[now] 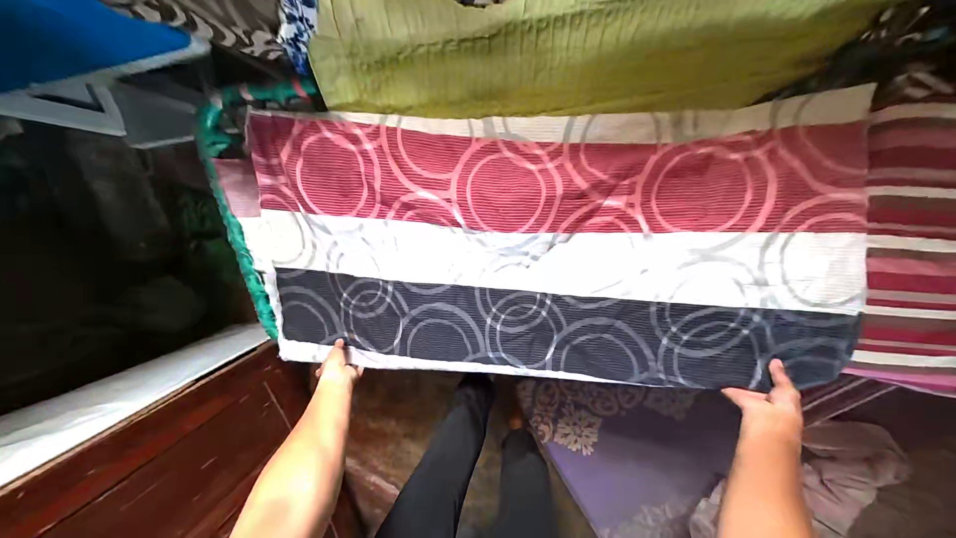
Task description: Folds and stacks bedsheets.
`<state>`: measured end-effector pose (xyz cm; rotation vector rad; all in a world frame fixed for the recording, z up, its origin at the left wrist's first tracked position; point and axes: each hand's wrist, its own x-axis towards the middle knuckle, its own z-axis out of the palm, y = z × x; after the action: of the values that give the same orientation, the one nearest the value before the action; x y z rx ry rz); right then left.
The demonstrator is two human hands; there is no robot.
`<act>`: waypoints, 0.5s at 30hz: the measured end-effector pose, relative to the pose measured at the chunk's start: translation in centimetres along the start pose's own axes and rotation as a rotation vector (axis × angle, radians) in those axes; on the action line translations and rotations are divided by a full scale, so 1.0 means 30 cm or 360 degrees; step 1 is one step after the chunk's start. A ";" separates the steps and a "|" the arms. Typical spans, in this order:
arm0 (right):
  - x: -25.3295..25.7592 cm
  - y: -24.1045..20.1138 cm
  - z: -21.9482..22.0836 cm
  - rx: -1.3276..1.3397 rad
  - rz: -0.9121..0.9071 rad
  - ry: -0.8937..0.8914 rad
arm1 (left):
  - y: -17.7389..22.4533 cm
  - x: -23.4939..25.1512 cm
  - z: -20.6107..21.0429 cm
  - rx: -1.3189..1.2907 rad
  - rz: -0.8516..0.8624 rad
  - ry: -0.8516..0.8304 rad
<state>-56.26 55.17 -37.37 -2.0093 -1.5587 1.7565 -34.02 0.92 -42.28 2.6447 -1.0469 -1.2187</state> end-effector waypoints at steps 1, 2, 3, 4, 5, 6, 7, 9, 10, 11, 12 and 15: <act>-0.014 -0.013 -0.005 0.0069 -0.0026 -0.0050 | 0.022 -0.014 -0.007 -0.0039 -0.0046 -0.0045; -0.031 -0.032 -0.013 0.0113 -0.0064 -0.0129 | 0.037 -0.031 -0.017 -0.0070 -0.0066 -0.0074; -0.050 -0.056 -0.015 0.0133 -0.0121 -0.0219 | 0.048 -0.044 -0.028 -0.0083 -0.0049 -0.0090; -0.087 -0.082 -0.010 0.0133 -0.0217 -0.0303 | 0.050 -0.041 -0.038 -0.0034 0.0008 -0.0047; -0.143 -0.105 0.006 0.0064 -0.0374 -0.0364 | 0.040 -0.024 -0.053 0.0044 0.0110 0.0063; -0.216 -0.114 0.043 -0.0046 -0.0590 -0.0389 | 0.038 -0.020 -0.072 0.0115 0.0262 0.0185; -0.301 -0.112 0.089 -0.0200 -0.0833 -0.0409 | 0.050 -0.043 -0.076 0.0185 0.0443 0.0234; -0.490 -0.070 0.160 -0.0688 -0.1256 -0.0515 | 0.068 -0.140 -0.078 0.0344 0.0776 0.0069; -0.582 -0.025 0.201 -0.0950 -0.1472 -0.0620 | 0.090 -0.205 -0.059 0.0387 0.0871 -0.0133; -0.664 0.034 0.240 -0.1163 -0.1668 -0.0784 | 0.121 -0.258 -0.037 0.0413 0.0869 -0.0373; -0.733 0.109 0.260 -0.1314 -0.1823 -0.1048 | 0.145 -0.303 -0.025 0.0416 0.0792 -0.0605; -0.849 0.388 0.287 -0.1431 -0.2266 -0.1789 | 0.229 -0.378 0.026 0.0410 0.0604 -0.1181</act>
<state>-51.63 27.38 -29.31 0.7351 -3.0221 1.3794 -43.62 2.58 -33.25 1.9748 -1.7945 -2.1254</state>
